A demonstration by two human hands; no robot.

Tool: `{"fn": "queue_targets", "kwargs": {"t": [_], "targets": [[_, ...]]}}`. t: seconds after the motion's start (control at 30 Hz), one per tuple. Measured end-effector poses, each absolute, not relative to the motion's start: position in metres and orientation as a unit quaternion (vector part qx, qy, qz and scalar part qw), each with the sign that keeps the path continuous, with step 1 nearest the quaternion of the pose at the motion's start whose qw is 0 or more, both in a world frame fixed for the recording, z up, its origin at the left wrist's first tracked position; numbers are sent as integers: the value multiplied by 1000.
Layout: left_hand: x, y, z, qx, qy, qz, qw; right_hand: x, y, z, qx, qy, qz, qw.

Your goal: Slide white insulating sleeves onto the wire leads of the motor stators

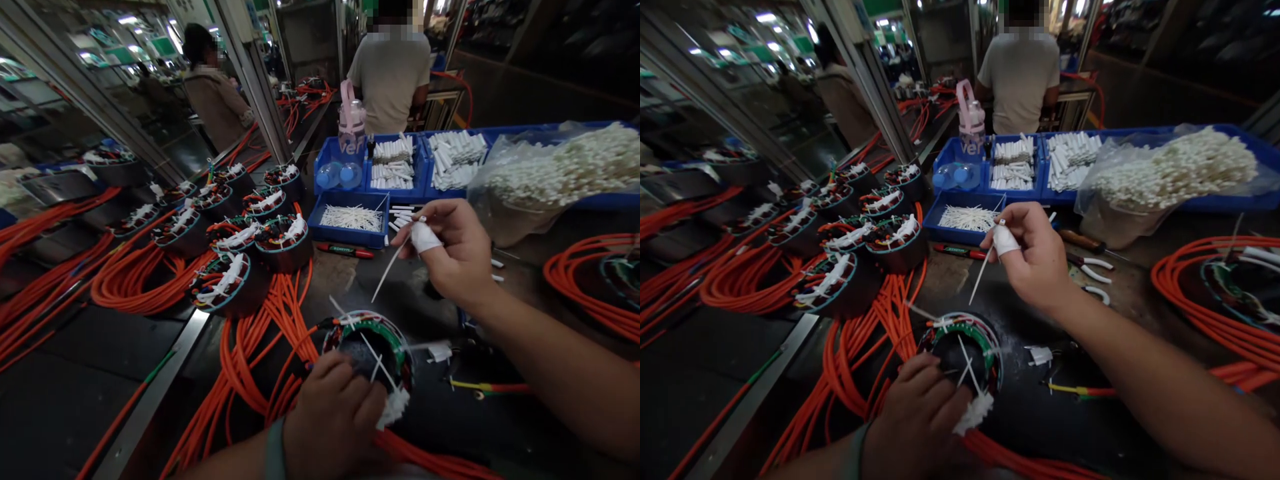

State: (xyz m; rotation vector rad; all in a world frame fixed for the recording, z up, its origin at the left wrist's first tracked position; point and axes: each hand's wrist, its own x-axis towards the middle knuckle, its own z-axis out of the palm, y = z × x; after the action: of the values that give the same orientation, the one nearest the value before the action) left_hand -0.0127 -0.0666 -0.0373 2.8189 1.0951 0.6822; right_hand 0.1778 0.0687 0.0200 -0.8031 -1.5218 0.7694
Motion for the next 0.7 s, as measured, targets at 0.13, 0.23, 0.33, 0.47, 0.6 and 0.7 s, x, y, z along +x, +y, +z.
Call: {"fn": "queue_targets", "kwargs": {"t": [0.13,0.23,0.33,0.47,0.6,0.7], "targets": [[-15,-75,-37,914,315,255,-12,175,49,35,-336,-646,336,598],[-15,-75,-38,914,311,259,-11,175,38,43,-338,-642,340,599],[-14,-75,-41,912,312,264,-26,177,35,45,-328,-643,340,603],[-14,-76,-44,909,310,276,-42,180,37,41,-308,-661,328,601],[-15,-77,-44,911,307,273,-37,180,38,36,-315,-663,331,593],[-14,-77,-44,910,310,273,-33,180,38,34,-323,-663,335,587]]}}
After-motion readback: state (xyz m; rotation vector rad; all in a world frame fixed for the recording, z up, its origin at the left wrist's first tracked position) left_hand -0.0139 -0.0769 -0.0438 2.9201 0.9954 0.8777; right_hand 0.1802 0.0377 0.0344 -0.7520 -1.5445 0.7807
